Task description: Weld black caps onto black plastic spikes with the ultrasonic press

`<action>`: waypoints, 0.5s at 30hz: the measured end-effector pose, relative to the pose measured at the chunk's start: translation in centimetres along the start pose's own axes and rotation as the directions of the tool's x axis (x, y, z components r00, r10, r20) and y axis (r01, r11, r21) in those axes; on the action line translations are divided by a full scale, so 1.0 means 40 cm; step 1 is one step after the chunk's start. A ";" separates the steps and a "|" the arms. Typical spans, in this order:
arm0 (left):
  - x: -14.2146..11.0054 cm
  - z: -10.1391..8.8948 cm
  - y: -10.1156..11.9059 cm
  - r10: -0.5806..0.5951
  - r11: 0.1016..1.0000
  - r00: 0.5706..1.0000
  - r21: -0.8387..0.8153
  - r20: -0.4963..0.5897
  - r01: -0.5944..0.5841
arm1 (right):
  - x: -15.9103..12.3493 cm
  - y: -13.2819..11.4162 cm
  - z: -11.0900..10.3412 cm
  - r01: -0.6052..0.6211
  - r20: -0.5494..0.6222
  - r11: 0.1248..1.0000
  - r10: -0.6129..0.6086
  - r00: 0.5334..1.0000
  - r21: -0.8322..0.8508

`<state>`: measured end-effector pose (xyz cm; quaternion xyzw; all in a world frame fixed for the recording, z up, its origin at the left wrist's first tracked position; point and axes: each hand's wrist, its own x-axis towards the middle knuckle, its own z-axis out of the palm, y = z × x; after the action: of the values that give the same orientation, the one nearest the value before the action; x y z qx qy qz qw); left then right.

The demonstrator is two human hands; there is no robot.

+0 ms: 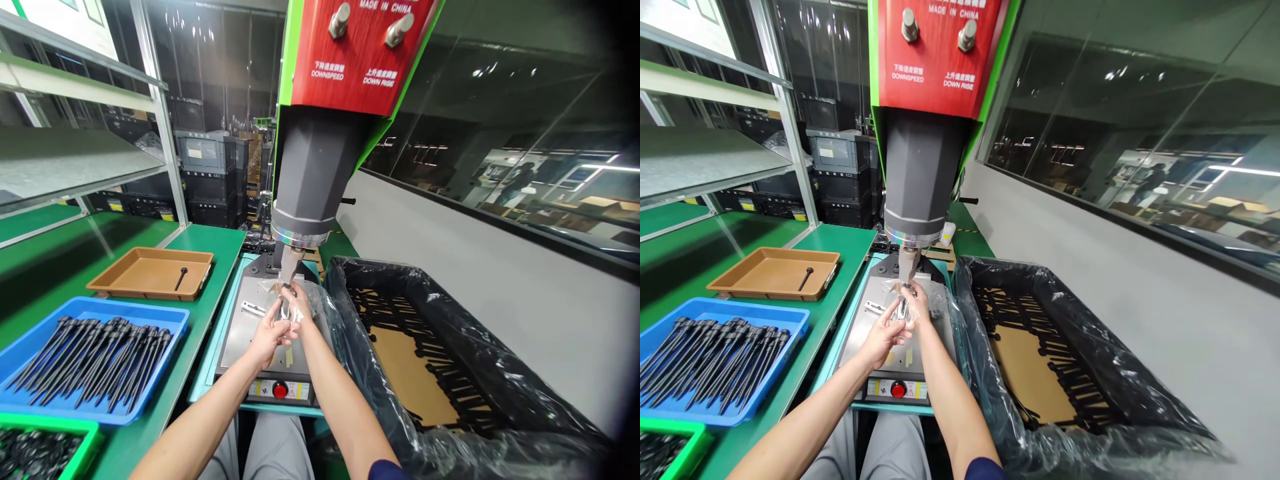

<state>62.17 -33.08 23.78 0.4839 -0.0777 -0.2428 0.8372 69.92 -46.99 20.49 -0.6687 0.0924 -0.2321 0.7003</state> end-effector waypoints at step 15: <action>0.009 -0.021 -0.025 0.010 1.000 1.000 0.011 0.004 -0.010 | -0.049 0.029 -0.024 -0.091 0.026 0.988 0.088 0.996 0.124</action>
<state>62.47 -33.01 22.45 0.4875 -0.0830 -0.2389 0.8357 68.03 -46.96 18.91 -0.6211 0.1004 -0.1989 0.7514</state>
